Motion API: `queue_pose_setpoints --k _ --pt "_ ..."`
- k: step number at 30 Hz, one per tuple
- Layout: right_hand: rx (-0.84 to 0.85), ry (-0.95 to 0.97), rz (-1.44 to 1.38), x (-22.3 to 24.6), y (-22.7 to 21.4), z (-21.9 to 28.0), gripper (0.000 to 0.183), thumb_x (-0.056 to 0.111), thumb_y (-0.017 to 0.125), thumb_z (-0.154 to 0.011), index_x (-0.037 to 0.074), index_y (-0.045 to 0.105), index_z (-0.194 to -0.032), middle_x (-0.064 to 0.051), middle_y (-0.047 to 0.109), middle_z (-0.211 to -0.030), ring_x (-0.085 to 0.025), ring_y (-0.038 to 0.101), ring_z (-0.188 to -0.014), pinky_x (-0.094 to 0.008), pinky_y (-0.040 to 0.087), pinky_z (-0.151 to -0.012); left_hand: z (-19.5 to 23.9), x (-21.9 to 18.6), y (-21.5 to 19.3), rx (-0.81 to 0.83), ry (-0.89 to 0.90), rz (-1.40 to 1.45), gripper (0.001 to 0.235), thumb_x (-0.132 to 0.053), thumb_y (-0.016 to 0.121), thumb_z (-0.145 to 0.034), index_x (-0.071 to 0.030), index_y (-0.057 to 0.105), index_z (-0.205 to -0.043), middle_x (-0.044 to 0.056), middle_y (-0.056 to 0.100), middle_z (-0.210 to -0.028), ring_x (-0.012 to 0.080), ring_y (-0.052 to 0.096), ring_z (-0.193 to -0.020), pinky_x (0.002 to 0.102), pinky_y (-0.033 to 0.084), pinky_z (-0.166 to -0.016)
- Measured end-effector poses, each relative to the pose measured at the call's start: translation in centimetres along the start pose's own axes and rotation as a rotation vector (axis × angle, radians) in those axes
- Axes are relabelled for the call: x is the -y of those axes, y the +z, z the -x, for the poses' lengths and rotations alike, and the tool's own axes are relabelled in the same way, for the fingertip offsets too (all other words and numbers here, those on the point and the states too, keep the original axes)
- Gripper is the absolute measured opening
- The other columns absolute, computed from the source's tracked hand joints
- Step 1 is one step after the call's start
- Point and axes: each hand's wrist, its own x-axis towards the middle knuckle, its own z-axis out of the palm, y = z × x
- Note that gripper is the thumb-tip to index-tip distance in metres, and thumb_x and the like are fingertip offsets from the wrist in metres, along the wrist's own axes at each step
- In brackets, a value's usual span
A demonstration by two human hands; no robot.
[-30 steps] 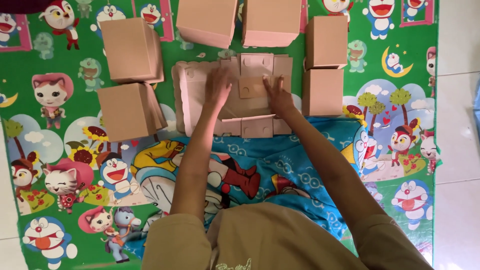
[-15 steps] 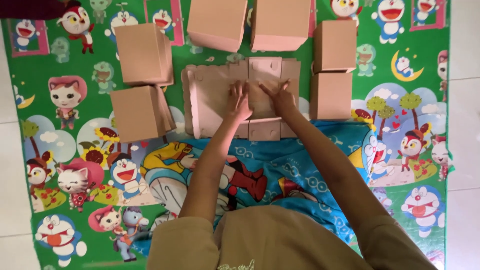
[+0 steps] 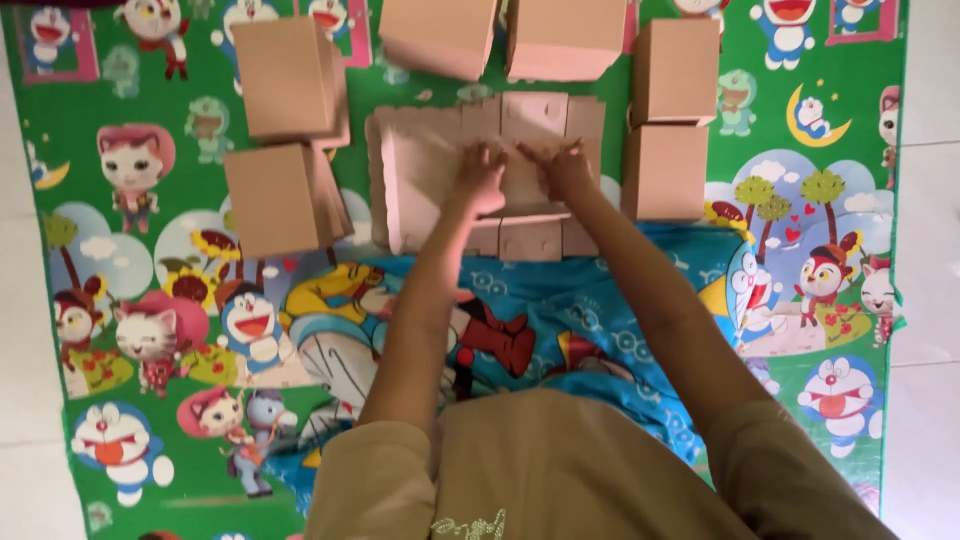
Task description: The person assembles small cardboard boxes from flat pieces on a patterned mat. They fold the sides, tuck in tabs, and secure the boxes, repeating the process for multiple units.
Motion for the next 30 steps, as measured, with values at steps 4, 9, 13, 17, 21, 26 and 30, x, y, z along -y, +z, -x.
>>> queue_pose_setpoints --k 4,9,13,17,21,26,30 --pt "-0.019 -0.016 -0.119 -1.4 -4.9 3.9 0.101 0.037 0.083 -0.083 0.046 0.022 -0.164 -0.025 0.068 -0.133 -0.049 0.062 -0.124 -0.060 0.048 -0.102 8.1 5.6 -4.2 -0.131 0.185 0.574 0.072 0.002 0.051 -0.091 -0.016 0.045 -0.160 0.026 0.029 -0.167 0.0568 0.024 -0.151 0.060 0.026 -0.124" --pt "-0.299 0.154 0.206 0.5 -8.0 6.6 0.061 0.020 0.059 -0.094 0.019 0.046 -0.154 -0.017 0.068 -0.093 -0.024 0.064 -0.061 -0.036 0.048 -0.047 15.8 13.9 -2.4 -0.505 0.384 0.220 0.085 0.017 0.061 -0.067 -0.006 0.053 -0.149 0.019 0.042 -0.160 0.0448 0.034 -0.150 0.059 0.028 -0.120" --pt "-0.814 -0.106 0.360 9.9 -5.1 6.7 0.043 0.023 0.042 -0.105 0.002 0.055 -0.141 -0.026 0.062 -0.119 -0.037 0.068 -0.091 -0.049 0.056 -0.070 17.8 15.4 1.2 -0.614 0.311 -0.093 0.064 0.007 0.070 -0.078 -0.014 0.064 -0.138 0.018 0.035 -0.165 0.0365 0.036 -0.150 0.055 0.035 -0.118" --pt "-0.825 -0.492 -0.109 19.0 -5.8 11.4 0.079 0.034 0.095 -0.064 0.016 0.064 -0.135 -0.013 0.067 -0.123 -0.032 0.067 -0.110 -0.050 0.043 -0.110 17.3 16.0 3.4 -0.571 0.189 -0.116 0.038 -0.016 0.082 -0.077 -0.017 0.075 -0.115 0.013 0.048 -0.157 0.0372 0.047 -0.144 0.055 0.042 -0.113" --pt "-0.709 -0.417 -0.146 20.6 -3.6 9.2 0.094 0.045 0.095 -0.060 0.019 0.057 -0.142 -0.010 0.066 -0.130 -0.028 0.065 -0.119 -0.052 0.034 -0.119 17.2 16.3 4.5 -0.525 0.075 0.070 0.025 -0.040 0.072 -0.094 -0.016 0.079 -0.099 0.014 0.057 -0.147 0.0370 0.058 -0.133 0.051 0.048 -0.100" --pt "-0.799 -0.462 -0.096 19.7 -1.4 5.8 0.061 0.045 0.088 -0.068 0.024 0.065 -0.121 0.000 0.076 -0.099 -0.020 0.075 -0.095 -0.048 0.038 -0.117 16.8 15.7 6.5 -0.500 -0.185 0.393 0.032 -0.039 0.066 -0.102 -0.014 0.072 -0.120 0.014 0.055 -0.140 0.0344 0.062 -0.126 0.045 0.057 -0.097" --pt "-0.599 -0.476 -0.227 19.6 -3.0 5.7 0.046 0.026 0.075 -0.085 0.017 0.063 -0.128 -0.009 0.076 -0.082 -0.031 0.077 -0.085 -0.047 0.050 -0.104 16.4 14.8 5.5 -0.530 -0.305 0.468 0.032 -0.033 0.070 -0.101 -0.008 0.068 -0.121 0.016 0.060 -0.127 0.0353 0.064 -0.119 0.043 0.059 -0.094"
